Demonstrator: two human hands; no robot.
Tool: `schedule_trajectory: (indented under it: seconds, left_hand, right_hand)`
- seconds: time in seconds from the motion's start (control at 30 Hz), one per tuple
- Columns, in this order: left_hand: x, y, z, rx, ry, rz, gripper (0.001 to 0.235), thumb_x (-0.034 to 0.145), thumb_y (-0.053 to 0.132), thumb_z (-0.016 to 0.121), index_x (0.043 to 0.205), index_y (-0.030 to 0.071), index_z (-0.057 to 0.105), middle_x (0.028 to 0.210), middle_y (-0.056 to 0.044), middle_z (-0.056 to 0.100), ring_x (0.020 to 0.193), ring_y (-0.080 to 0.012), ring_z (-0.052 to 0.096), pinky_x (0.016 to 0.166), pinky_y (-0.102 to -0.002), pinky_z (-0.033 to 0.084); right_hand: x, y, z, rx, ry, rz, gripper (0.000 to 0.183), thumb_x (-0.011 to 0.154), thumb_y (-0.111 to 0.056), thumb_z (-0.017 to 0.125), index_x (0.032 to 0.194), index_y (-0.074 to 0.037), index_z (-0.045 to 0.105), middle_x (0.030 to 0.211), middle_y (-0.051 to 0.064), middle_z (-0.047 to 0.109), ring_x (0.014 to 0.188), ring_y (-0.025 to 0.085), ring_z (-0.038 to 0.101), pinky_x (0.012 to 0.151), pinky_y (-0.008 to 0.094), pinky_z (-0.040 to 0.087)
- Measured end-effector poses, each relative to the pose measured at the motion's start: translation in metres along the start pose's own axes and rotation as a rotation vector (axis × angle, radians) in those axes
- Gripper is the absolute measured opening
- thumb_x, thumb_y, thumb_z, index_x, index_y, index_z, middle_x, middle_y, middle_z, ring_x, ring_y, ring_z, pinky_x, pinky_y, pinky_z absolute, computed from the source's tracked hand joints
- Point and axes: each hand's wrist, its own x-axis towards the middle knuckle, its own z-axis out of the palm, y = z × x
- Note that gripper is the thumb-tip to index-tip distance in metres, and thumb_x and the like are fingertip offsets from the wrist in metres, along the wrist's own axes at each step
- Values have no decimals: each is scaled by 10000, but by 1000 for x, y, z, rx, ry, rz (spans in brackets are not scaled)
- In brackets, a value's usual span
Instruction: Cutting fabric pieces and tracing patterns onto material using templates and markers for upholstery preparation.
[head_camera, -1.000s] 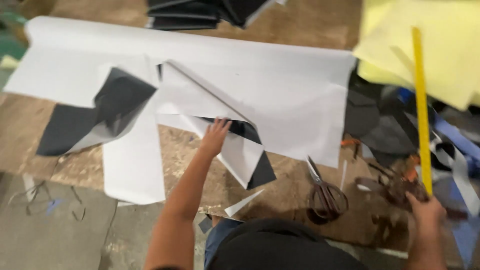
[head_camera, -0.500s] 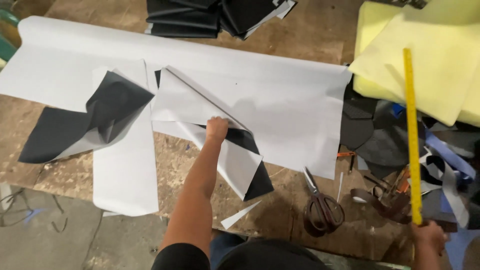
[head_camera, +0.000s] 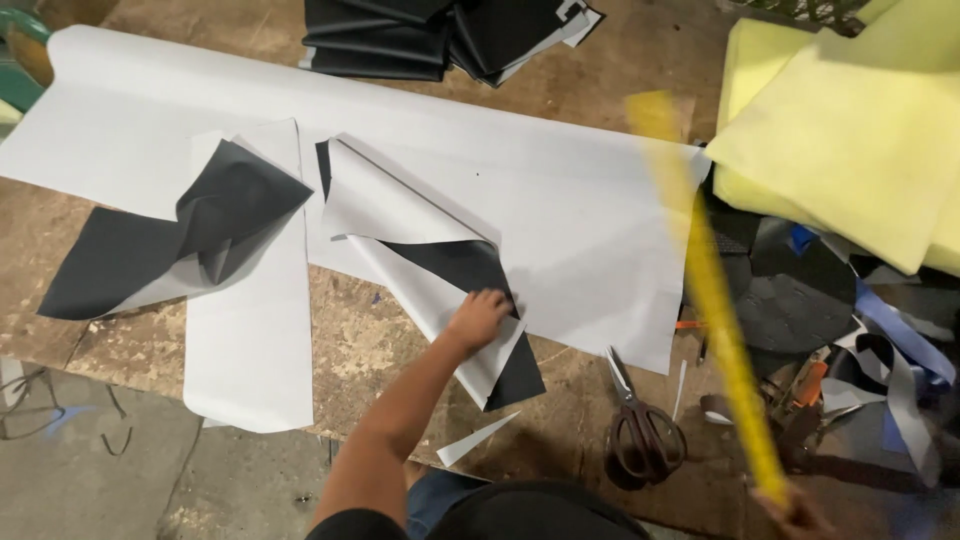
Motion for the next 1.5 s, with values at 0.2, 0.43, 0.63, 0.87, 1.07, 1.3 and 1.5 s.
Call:
schedule_trajectory:
  seconds: [0.2,0.43,0.63,0.87,1.07,1.3,1.5]
  left_hand:
    - [-53,-23,7,263,-81,87,564,847,110,701,1380,179,531,1286,-104,560,1135,-299,543,886,-452,444]
    - [-49,-38,-9,241,-190,-78,645,937,114,610,1525,152,348,1690,-123,220,1570,-331,157,1161,-500,328]
    - [-23,-43,-18,376,-118,-91,693,868,192,739,1487,216,427,1419,-97,477,1258,-304,515,964,-439,466]
    - [-2,-64,-2,489,-100,-16,279,964,286,570,1152,309,775,1321,-69,540,1193,-297,506,945,-454,417]
    - [-76,-93,2,137,225,-98,359,705,284,697,1057,212,692,1019,-54,705,935,-331,699,769,-488,545]
    - [-229,-21,46,-80,181,-220,425,912,102,545,1325,163,622,1439,-99,583,1144,-338,671,781,-478,597]
    - [-251,7,13,-726,543,-257,657,713,77,719,1359,110,609,1395,-116,640,1294,-286,628,1098,-347,458]
  right_hand:
    - [-41,16,144,-1025,578,-317,488,746,-188,955,1226,-171,877,1226,1,859,1120,110,739,998,253,512]
    - [-91,-58,214,-892,618,-11,483,880,-83,884,1353,-70,789,1163,183,768,951,296,658,931,423,466]
    - [-73,-75,282,-948,623,-151,479,890,-295,831,1329,-108,797,1091,148,785,893,271,626,806,387,477]
    - [-2,-58,390,-1075,549,-416,687,851,-517,746,1409,-124,667,779,108,706,643,204,593,543,330,448]
    - [5,-29,398,-1178,540,-433,615,858,-600,662,1240,-126,746,918,102,772,762,226,705,617,343,484]
    - [12,0,403,-1149,516,-477,524,857,-520,725,1179,-108,762,782,103,742,693,193,666,635,343,441]
    - [4,13,451,-1128,451,-456,642,823,-534,730,1328,-138,707,1082,86,800,932,179,759,734,294,568]
